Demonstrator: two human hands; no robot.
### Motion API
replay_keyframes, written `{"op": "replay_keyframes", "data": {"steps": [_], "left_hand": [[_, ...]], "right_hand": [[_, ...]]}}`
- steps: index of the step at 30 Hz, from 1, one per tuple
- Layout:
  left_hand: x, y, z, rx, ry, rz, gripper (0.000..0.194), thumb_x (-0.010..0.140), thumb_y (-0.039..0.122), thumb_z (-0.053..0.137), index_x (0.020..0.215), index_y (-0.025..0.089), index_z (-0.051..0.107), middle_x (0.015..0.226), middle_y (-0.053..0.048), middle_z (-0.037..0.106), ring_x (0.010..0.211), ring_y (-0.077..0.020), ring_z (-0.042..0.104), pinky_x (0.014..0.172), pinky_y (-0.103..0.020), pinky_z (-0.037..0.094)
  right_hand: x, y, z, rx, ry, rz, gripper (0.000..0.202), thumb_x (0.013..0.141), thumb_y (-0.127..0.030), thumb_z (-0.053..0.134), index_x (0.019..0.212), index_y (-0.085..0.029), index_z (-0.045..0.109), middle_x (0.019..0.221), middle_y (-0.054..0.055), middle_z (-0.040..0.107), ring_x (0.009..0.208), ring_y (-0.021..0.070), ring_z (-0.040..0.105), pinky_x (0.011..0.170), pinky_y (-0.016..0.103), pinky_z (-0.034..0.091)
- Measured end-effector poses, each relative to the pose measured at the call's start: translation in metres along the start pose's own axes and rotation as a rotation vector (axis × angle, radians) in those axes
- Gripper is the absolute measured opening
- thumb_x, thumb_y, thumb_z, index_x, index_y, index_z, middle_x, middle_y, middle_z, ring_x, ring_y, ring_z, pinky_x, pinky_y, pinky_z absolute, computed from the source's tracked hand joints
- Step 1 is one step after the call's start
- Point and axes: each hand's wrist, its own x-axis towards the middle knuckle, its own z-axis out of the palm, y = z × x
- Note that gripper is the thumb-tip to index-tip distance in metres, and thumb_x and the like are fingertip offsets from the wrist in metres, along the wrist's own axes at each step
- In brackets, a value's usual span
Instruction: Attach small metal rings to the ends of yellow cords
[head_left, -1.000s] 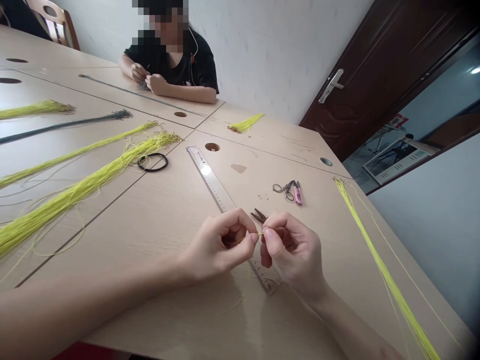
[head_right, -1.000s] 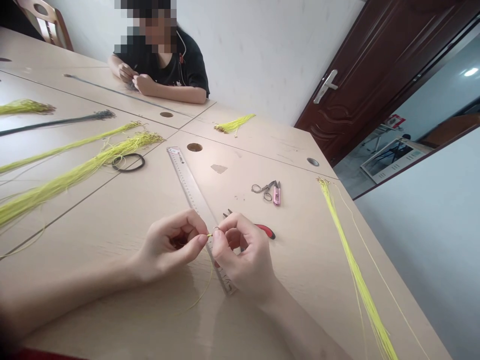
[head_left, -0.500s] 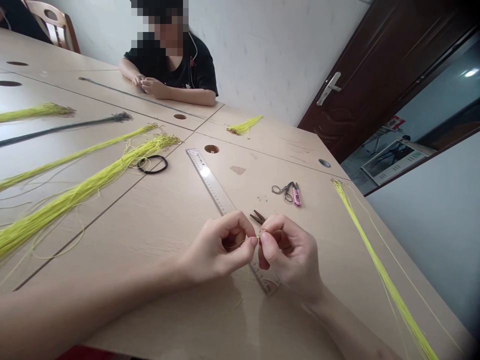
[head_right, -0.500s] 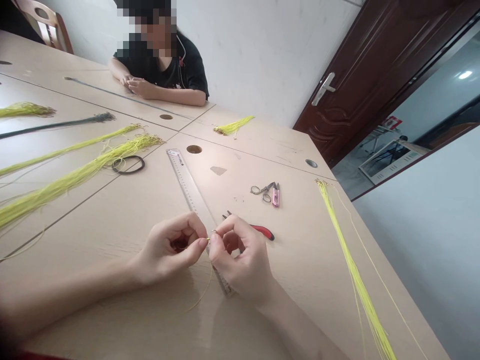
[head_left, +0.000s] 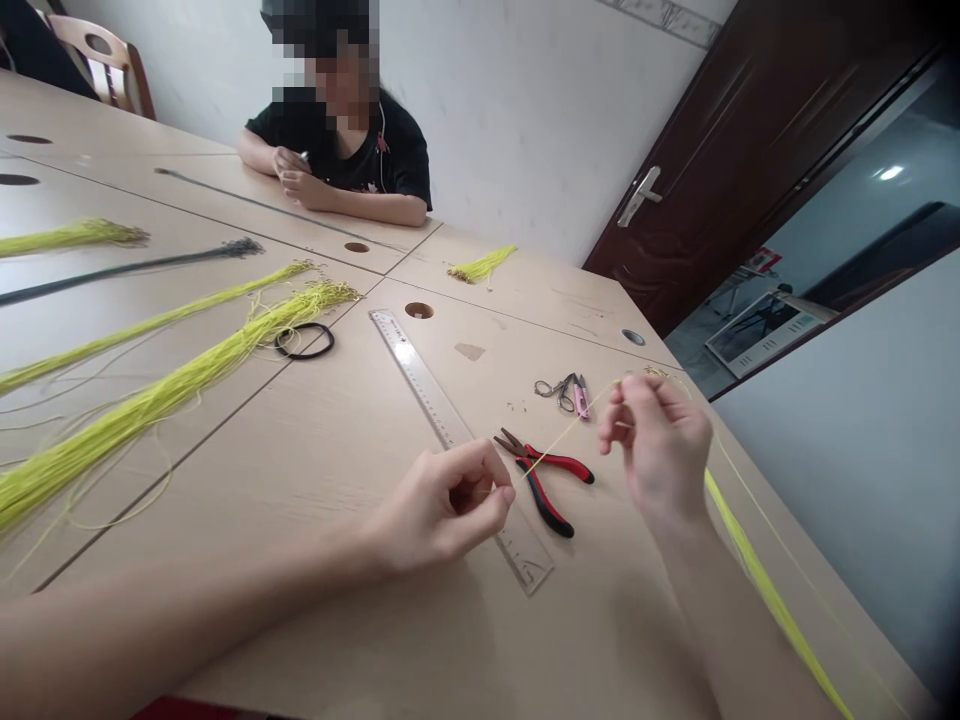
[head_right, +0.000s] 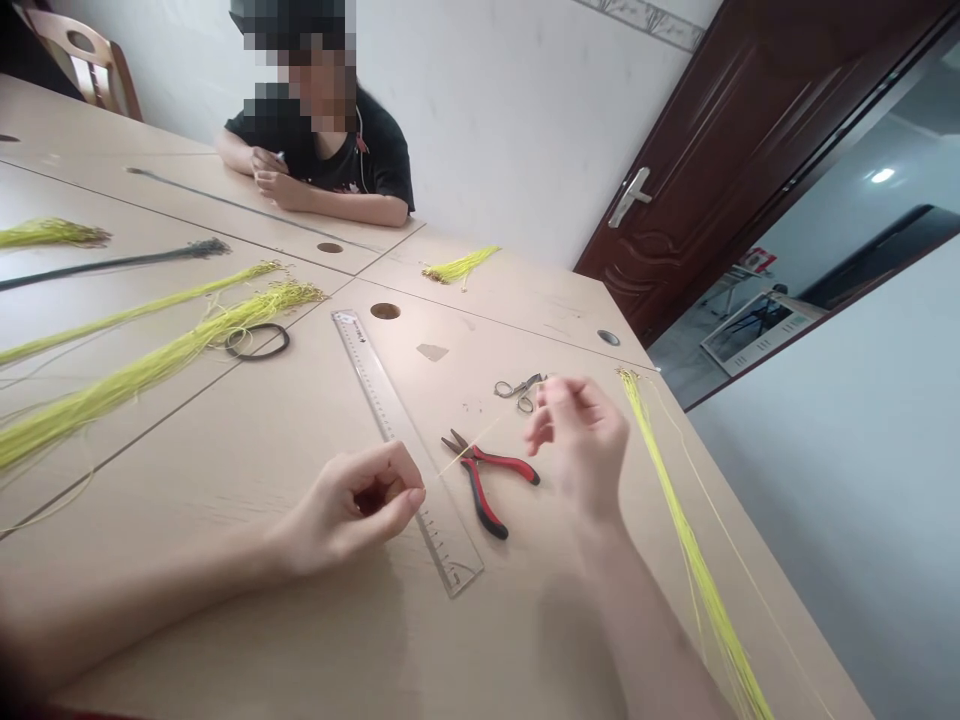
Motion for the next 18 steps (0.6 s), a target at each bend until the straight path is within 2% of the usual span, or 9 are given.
{"op": "replay_keyframes", "data": {"steps": [3,6,9,12,14,16,18], "left_hand": [[-0.003,-0.001,0.001,0.062,-0.105,0.188,0.011,0.078,0.006,0.048,0.073,0.016,0.045,0.049,0.008,0.035,0.042,-0.0035,0.030,0.039,-0.015,0.026],[-0.006,0.000,0.007,0.132,-0.185,0.431,0.013,0.067,0.006,0.048,0.071,0.017,0.047,0.046,0.007,0.041,0.040,-0.0048,0.037,0.039,-0.016,0.029],[-0.010,0.001,0.018,0.199,-0.202,0.576,0.012,0.065,0.007,0.045,0.070,0.018,0.046,0.046,0.006,0.045,0.039,-0.0057,0.038,0.036,-0.018,0.029],[-0.018,0.001,0.026,0.269,-0.231,0.652,0.009,0.068,0.009,0.044,0.068,0.018,0.046,0.047,0.004,0.046,0.039,-0.0068,0.038,0.034,-0.021,0.026],[-0.024,0.001,0.030,0.325,-0.299,0.689,0.010,0.075,0.011,0.044,0.069,0.017,0.049,0.050,0.003,0.048,0.041,-0.0072,0.040,0.035,-0.021,0.028],[-0.031,0.003,0.036,0.389,-0.377,0.710,0.014,0.086,0.017,0.046,0.074,0.015,0.053,0.057,0.003,0.052,0.044,-0.0067,0.044,0.040,-0.018,0.034],[-0.039,0.007,0.044,0.454,-0.429,0.710,0.018,0.091,0.027,0.048,0.081,0.014,0.057,0.068,0.001,0.057,0.052,-0.0072,0.050,0.047,-0.019,0.043]], "right_hand": [[0.034,-0.001,-0.026,-0.068,0.229,-0.008,0.015,0.072,-0.031,0.061,0.068,-0.018,0.055,0.067,-0.004,0.053,0.042,0.0054,0.050,0.032,0.017,0.040],[0.062,-0.003,-0.064,-0.133,0.339,0.001,0.014,0.068,-0.030,0.062,0.069,-0.017,0.056,0.070,-0.003,0.053,0.044,0.0056,0.051,0.031,0.016,0.040],[0.078,-0.005,-0.111,-0.222,0.440,0.047,0.010,0.065,-0.024,0.062,0.068,-0.016,0.058,0.070,-0.001,0.055,0.044,0.0067,0.052,0.029,0.016,0.040],[0.082,-0.012,-0.160,-0.310,0.546,0.080,0.008,0.067,-0.022,0.062,0.068,-0.016,0.058,0.074,0.001,0.056,0.046,0.0066,0.052,0.030,0.015,0.042],[0.078,-0.019,-0.189,-0.361,0.589,0.107,0.008,0.069,-0.024,0.062,0.066,-0.018,0.058,0.077,0.002,0.057,0.048,0.0073,0.053,0.032,0.015,0.043],[0.073,-0.025,-0.215,-0.427,0.604,0.136,0.009,0.069,-0.026,0.063,0.065,-0.020,0.058,0.080,0.004,0.059,0.050,0.0085,0.055,0.033,0.016,0.044],[0.067,-0.030,-0.234,-0.523,0.568,0.179,0.010,0.070,-0.028,0.064,0.064,-0.021,0.059,0.081,0.005,0.060,0.050,0.0100,0.056,0.034,0.018,0.045]]}}
